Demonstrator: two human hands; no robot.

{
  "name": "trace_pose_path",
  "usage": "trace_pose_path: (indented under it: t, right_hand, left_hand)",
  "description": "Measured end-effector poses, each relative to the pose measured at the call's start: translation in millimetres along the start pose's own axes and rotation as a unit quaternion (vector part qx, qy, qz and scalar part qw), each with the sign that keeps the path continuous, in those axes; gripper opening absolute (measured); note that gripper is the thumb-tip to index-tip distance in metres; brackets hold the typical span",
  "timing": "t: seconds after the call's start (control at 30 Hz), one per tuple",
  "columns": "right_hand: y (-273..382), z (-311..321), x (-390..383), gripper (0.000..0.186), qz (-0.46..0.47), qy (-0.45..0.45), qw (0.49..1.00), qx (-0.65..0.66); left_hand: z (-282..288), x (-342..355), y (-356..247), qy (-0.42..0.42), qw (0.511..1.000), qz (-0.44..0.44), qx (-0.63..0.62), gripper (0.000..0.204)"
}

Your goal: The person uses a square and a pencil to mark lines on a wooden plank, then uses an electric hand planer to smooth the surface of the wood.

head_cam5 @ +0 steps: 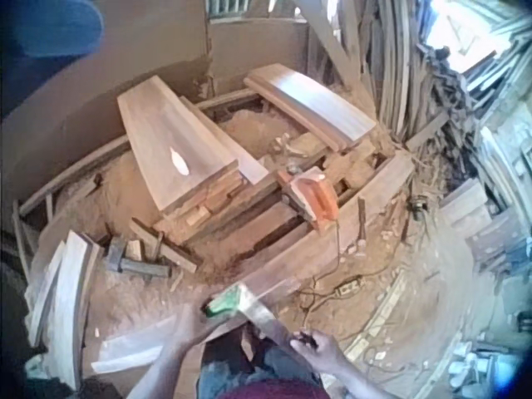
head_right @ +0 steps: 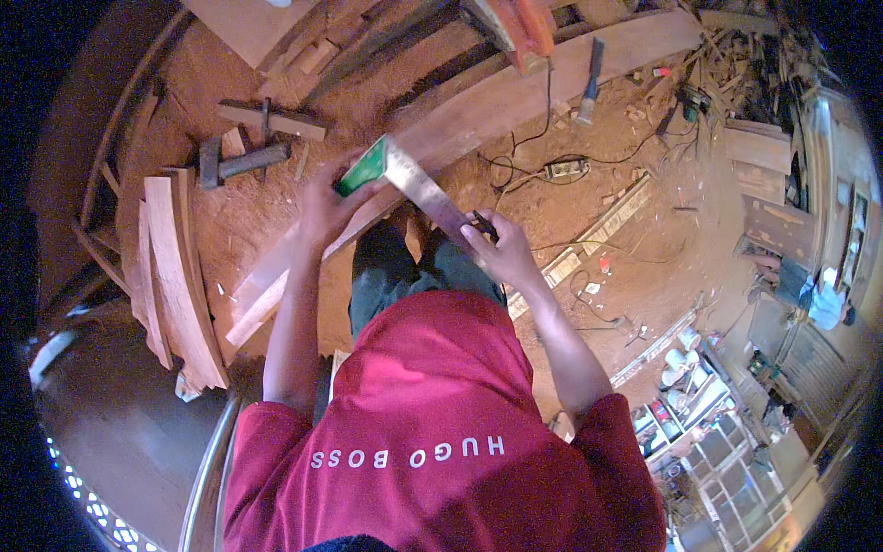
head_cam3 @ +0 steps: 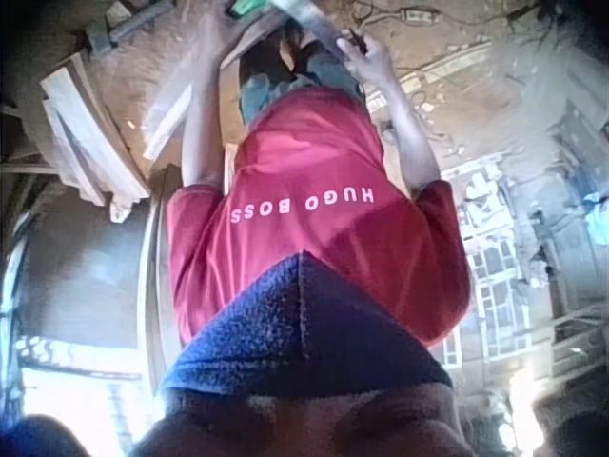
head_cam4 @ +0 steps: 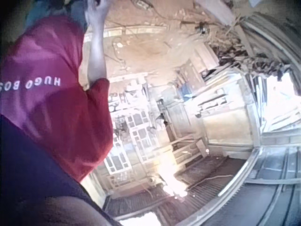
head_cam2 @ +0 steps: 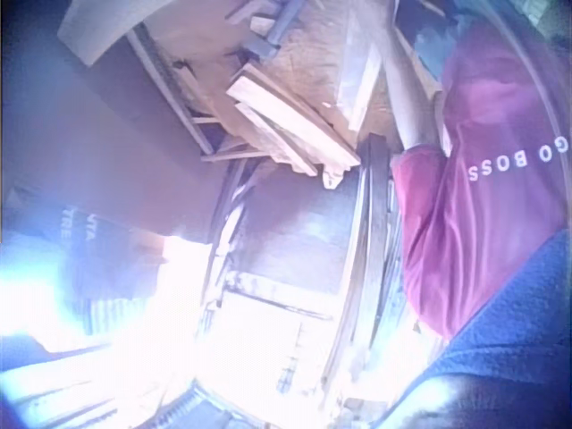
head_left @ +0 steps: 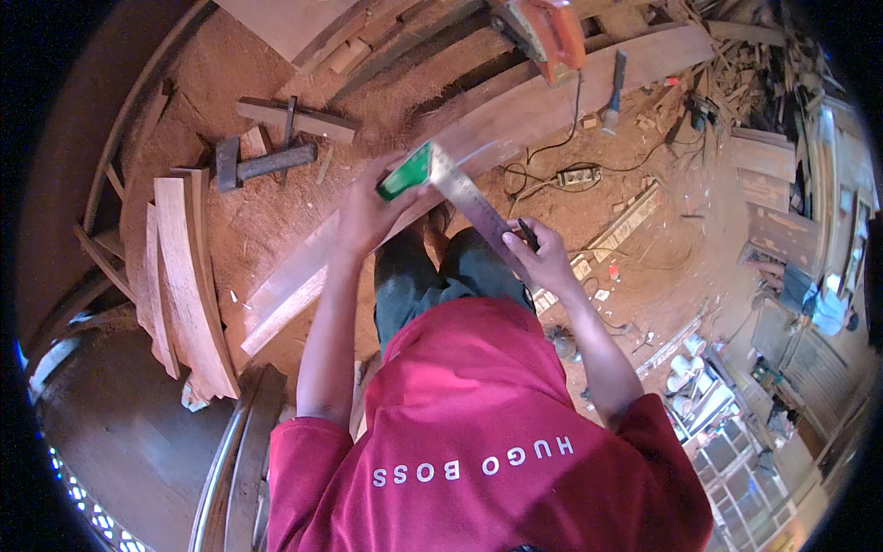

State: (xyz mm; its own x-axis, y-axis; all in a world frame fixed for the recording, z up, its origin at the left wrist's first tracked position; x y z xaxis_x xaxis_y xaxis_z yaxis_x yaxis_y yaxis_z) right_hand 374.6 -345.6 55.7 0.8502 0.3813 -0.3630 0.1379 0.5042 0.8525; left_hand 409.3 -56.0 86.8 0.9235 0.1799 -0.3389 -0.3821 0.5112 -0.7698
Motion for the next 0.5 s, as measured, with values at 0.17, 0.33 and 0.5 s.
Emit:
trace_pose_path:
  t: [0.17, 0.33, 0.5]
  right_hand:
    - [-41.7, -23.9, 5.7, 0.036, -0.08, -0.031, 0.996, 0.01]
    - [-40.1, -12.1, 11.2, 0.024, -0.03, -0.031, 0.999, -0.024]
    - [-7.1, 25.7, 47.6, 0.034, -0.007, -0.151, 0.979, 0.135]
  left_hand:
    - [-44.5, 11.2, 8.0, -0.13, 0.975, 0.001, 0.182, 0.06]
    - [-67.1, 8.5, 27.5, -0.128, 0.981, -0.003, 0.145, 0.064]
    - [-68.6, 15.8, 22.1, -0.127, 0.972, 0.004, 0.197, 0.058]
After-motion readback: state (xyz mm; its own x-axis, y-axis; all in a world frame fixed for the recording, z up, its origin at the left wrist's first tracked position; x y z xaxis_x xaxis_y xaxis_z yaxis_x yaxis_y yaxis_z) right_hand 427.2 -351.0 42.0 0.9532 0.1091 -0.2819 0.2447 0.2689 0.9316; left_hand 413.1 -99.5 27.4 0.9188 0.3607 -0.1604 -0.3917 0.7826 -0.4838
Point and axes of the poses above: each hand's wrist, its own x-axis towards the middle knuckle, its own z-axis out of the back of the hand, y = z × x, the point moved 9 cm from there along x, towards the middle knuckle, and after that the axes turned 11 degrees about z, right-handed, at the moved point
